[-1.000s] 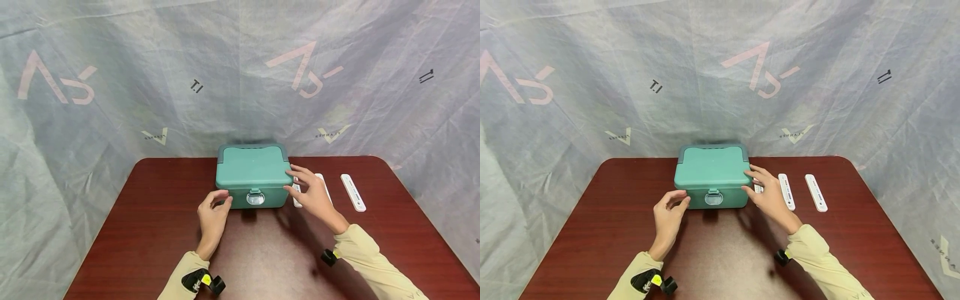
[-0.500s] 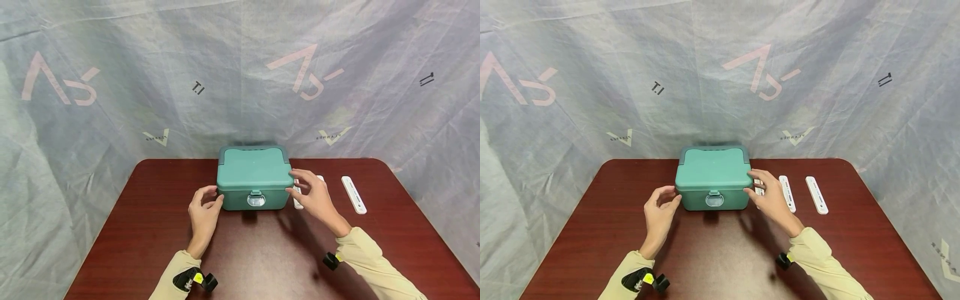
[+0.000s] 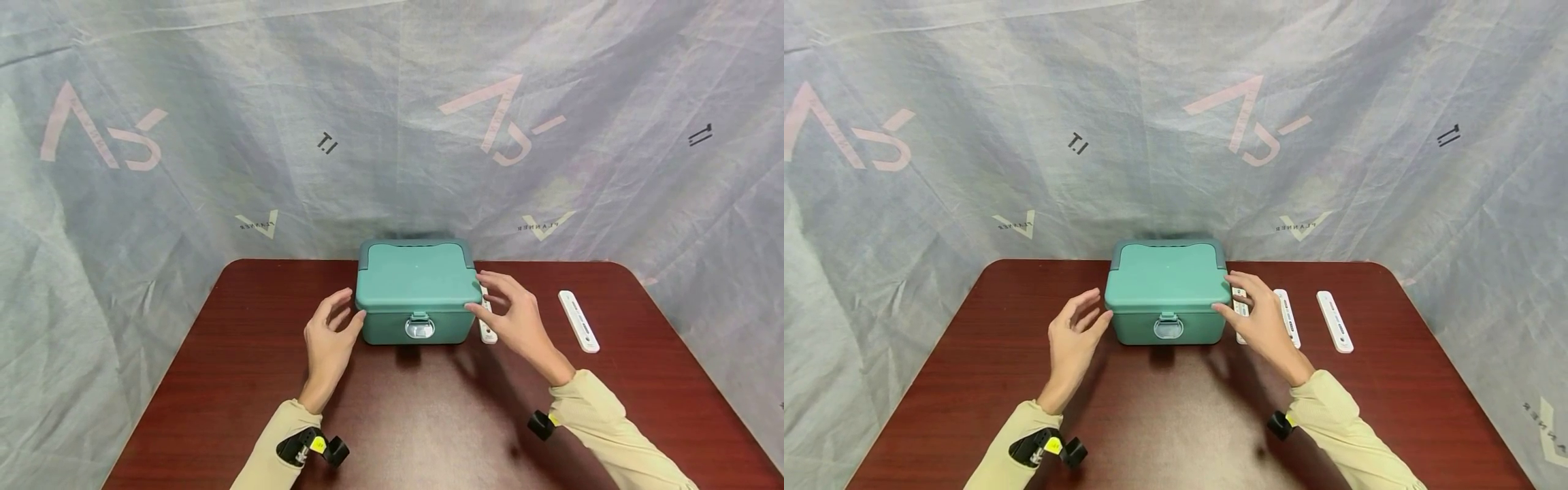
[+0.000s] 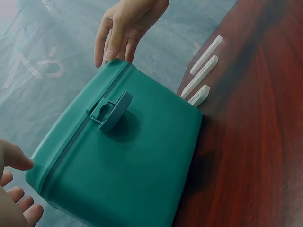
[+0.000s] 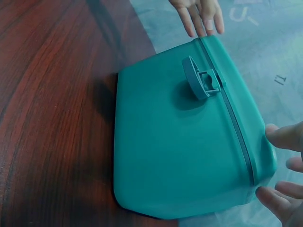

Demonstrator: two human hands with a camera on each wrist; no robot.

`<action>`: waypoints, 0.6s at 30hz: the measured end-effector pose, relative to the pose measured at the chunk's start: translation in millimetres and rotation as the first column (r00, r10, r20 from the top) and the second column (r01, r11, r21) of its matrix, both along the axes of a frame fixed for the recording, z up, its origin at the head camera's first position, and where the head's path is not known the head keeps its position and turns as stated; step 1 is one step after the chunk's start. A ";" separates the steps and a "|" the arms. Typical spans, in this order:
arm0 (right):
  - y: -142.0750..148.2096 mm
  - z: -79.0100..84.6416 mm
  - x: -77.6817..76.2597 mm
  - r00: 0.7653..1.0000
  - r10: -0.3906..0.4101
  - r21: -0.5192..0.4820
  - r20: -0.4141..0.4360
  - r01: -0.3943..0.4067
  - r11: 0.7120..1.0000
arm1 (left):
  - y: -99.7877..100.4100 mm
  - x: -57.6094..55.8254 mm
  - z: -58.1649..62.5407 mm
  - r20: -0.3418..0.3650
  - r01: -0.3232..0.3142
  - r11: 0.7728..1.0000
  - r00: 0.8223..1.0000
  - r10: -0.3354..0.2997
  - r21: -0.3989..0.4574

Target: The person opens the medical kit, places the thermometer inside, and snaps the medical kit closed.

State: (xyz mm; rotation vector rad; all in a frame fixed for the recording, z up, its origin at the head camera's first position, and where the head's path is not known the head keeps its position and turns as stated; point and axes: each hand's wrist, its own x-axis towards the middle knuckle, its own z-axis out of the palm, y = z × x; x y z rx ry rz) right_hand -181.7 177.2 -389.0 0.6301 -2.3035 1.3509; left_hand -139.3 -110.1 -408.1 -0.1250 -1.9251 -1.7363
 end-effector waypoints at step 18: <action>7.1 -15.1 -16.2 0.999 0.037 0.111 -0.013 -0.035 0.993 | -0.9 -8.5 16.8 0.079 0.119 0.982 0.991 -0.108 -0.146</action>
